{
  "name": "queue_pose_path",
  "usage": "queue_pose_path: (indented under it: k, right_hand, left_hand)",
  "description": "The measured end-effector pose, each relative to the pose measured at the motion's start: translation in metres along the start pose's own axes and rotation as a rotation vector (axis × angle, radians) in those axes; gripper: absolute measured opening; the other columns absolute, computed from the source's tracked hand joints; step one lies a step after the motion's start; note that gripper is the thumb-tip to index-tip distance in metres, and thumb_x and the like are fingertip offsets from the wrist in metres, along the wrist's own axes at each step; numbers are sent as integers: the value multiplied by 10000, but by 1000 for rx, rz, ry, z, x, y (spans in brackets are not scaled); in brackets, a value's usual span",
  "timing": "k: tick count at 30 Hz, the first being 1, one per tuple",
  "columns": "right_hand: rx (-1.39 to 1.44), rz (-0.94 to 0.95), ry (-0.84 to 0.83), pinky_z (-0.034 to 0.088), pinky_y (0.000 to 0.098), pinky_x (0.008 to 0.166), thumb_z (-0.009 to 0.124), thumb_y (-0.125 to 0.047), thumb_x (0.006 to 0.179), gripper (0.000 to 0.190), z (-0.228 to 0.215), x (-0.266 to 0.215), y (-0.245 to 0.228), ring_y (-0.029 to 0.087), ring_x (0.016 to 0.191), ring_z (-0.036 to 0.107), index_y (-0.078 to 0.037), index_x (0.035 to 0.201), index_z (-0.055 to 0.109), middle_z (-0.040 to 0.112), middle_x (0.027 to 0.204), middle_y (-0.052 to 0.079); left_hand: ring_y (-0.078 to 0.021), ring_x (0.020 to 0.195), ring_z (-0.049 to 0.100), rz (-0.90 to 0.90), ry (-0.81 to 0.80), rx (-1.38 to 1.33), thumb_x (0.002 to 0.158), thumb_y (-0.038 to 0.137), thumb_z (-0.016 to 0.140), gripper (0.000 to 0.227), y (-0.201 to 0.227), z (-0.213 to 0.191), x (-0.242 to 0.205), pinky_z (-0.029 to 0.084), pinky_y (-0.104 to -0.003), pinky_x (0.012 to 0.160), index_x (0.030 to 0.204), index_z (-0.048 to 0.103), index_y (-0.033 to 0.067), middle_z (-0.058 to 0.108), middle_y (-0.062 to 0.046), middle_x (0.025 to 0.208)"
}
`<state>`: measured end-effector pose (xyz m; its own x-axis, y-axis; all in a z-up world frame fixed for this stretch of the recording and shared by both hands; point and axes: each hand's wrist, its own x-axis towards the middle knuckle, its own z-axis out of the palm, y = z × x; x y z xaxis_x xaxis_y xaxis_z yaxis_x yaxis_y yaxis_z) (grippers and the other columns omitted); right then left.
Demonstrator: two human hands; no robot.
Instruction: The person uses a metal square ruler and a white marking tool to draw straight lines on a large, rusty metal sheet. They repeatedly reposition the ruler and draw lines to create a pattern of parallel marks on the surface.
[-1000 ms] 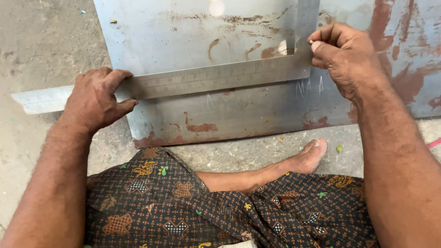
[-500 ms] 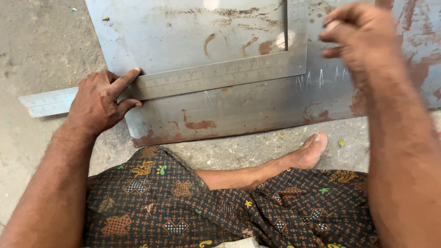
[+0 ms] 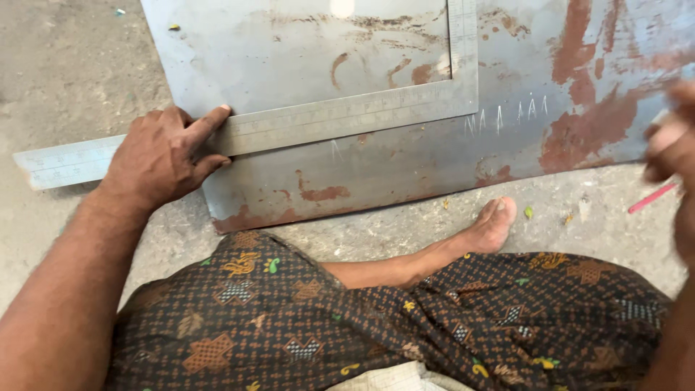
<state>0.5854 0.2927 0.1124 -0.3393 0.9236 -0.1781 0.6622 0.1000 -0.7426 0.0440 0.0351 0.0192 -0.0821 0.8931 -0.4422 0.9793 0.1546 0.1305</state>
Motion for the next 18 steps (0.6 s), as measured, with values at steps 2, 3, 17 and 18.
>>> queue_pose_path:
  k: [2,3,17,18]
  right_hand:
    - [-1,55,50,546,266,780,607,-41,1064,316,16,-33,-34,123,875,637,13,1376,600,654,1083,104]
    - [4,99,75,558,269,787,633,-17,1045,302,28,-48,-50,129,885,659,22,1344,631,680,1076,113]
    - [-59,318,-21,475,217,589,734,-88,1016,174,64,-41,-73,95,705,615,26,1148,739,709,883,74]
    - [-38,332,6,454,206,571,734,-88,998,173,63,-38,-70,80,683,595,16,1136,728,700,873,58]
  left_hand:
    - [-392,1011,654,-3,-7,-19,872,509,733,744,-3,0,0,546,-491,902,1543,512,275,666,-240,1132]
    - [-389,1013,656,-16,-16,-28,871,512,734,744,-3,1,0,545,-493,905,1542,508,284,665,-243,1124]
    - [-369,1055,646,-30,71,-160,810,404,824,713,-12,9,1,503,-521,929,1482,600,326,689,-185,1072]
    - [-362,1054,642,-46,57,-164,803,409,827,715,-12,9,2,492,-523,937,1477,601,327,688,-180,1069]
